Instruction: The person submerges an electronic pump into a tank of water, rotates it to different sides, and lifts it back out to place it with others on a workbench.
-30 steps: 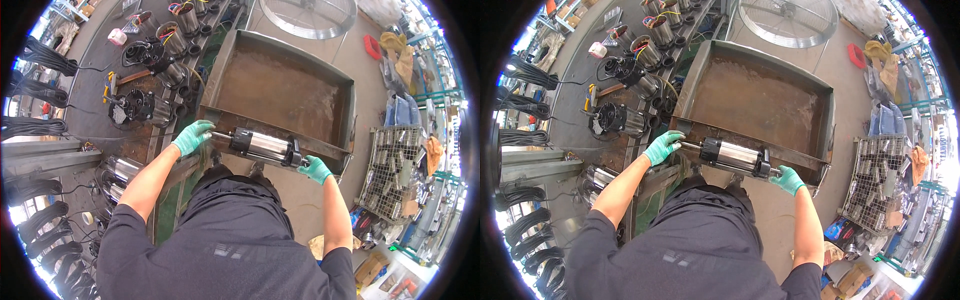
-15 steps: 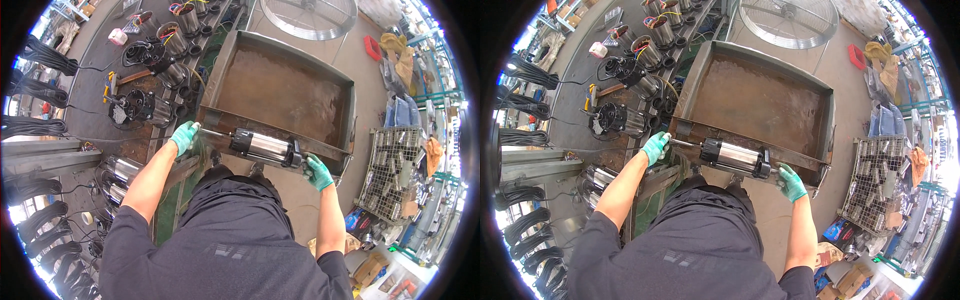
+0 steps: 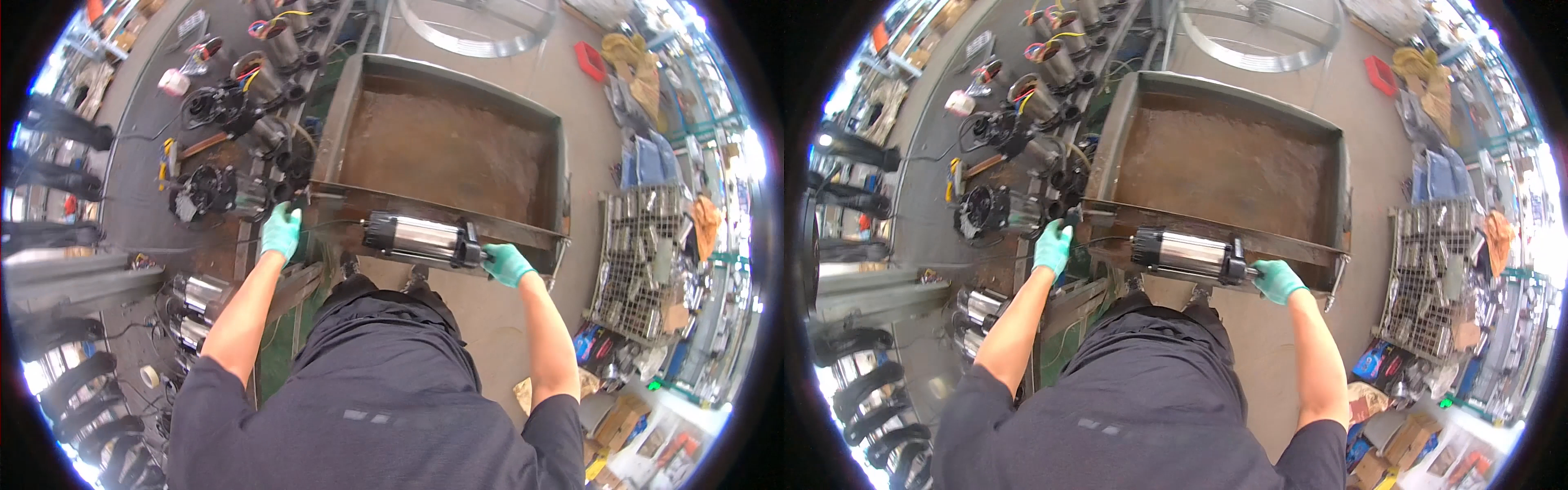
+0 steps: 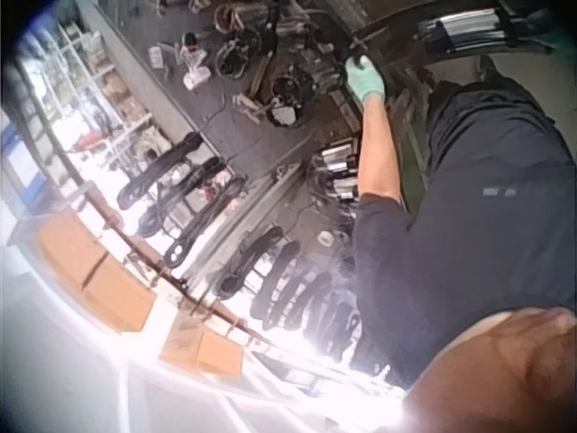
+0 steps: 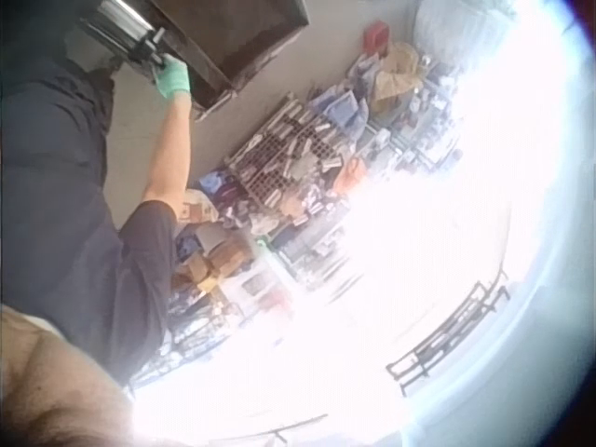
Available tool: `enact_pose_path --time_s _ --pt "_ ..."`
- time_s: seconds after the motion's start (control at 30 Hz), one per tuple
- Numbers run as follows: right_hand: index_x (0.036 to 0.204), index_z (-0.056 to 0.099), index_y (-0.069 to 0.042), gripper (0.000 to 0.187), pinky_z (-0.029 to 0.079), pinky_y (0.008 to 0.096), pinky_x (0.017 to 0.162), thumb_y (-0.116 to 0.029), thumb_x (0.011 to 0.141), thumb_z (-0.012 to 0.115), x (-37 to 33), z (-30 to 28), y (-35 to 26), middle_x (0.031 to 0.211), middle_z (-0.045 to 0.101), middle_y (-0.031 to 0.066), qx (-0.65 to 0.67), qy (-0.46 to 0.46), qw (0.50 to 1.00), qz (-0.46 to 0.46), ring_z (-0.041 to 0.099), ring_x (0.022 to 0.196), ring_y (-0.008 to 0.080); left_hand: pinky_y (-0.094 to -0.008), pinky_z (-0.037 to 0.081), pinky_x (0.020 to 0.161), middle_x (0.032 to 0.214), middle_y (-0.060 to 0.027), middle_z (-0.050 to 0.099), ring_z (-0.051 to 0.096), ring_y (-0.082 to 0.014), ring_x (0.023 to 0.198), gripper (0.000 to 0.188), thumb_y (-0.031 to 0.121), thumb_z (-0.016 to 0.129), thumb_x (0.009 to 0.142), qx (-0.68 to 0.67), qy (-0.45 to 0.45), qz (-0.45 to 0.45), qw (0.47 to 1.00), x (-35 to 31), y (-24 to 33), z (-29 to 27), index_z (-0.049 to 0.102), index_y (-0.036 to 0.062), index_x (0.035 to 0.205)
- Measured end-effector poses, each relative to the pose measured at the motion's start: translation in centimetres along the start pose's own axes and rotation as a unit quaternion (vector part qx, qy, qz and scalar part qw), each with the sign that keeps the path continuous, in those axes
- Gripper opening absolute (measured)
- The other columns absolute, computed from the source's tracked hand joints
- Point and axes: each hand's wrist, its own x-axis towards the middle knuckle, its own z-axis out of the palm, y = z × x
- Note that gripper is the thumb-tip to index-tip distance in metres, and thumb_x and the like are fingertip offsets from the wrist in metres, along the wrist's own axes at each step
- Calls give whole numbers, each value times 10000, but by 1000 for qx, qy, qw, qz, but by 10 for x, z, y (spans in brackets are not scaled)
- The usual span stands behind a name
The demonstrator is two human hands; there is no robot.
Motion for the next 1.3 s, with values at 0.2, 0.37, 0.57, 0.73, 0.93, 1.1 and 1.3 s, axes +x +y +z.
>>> enact_pose_path --time_s 0.2,0.37,0.57,0.73,0.93,1.1,1.3 --pt "1257 665 -63 320 520 287 681 -172 956 663 -8 8 -24 895 706 51 31 58 998 -8 639 763 112 -297 438 394 880 -100 675 546 -122 484 494 418 602 1009 -2 -232 -105 967 -40 15 -45 600 42 1330" --pt "1250 658 -27 284 515 269 674 -99 976 640 -11 20 16 981 691 31 342 162 923 -72 586 726 107 -277 400 375 692 -30 591 465 -103 425 324 335 600 1027 -151 -304 -105 935 -54 36 -38 648 37 1146" --pt "1183 634 -20 211 635 342 702 -62 977 626 -29 11 69 854 645 60 597 368 712 -43 650 711 154 -255 334 362 522 26 468 415 -78 384 290 345 599 1030 -229 -236 -12 944 -78 105 -38 637 78 921" --pt "1130 624 -49 158 645 375 723 -14 978 595 -40 -6 125 846 649 63 661 492 564 -46 664 694 166 -215 365 375 528 30 485 425 -42 403 339 350 603 1030 -261 -261 92 925 -115 170 -96 618 38 900" --pt "1113 643 -20 174 604 377 771 -59 948 603 -26 -8 172 898 658 89 451 560 690 85 673 750 213 -215 385 439 614 18 537 478 -53 460 237 249 603 1026 -220 -364 167 890 -147 241 -91 639 16 1008" --pt "1109 701 -44 213 550 353 808 -117 917 644 -54 6 123 999 679 142 15 643 757 115 673 864 229 -206 398 478 650 35 531 491 -45 513 216 226 554 1052 -233 -357 147 892 -154 255 -59 631 25 1072" --pt "1130 700 -22 212 538 314 818 -120 948 654 -34 16 89 1003 709 120 139 534 834 -17 666 864 183 -198 418 479 712 34 556 498 -31 533 214 227 576 1046 -276 -330 142 891 -154 259 -53 658 30 1055"
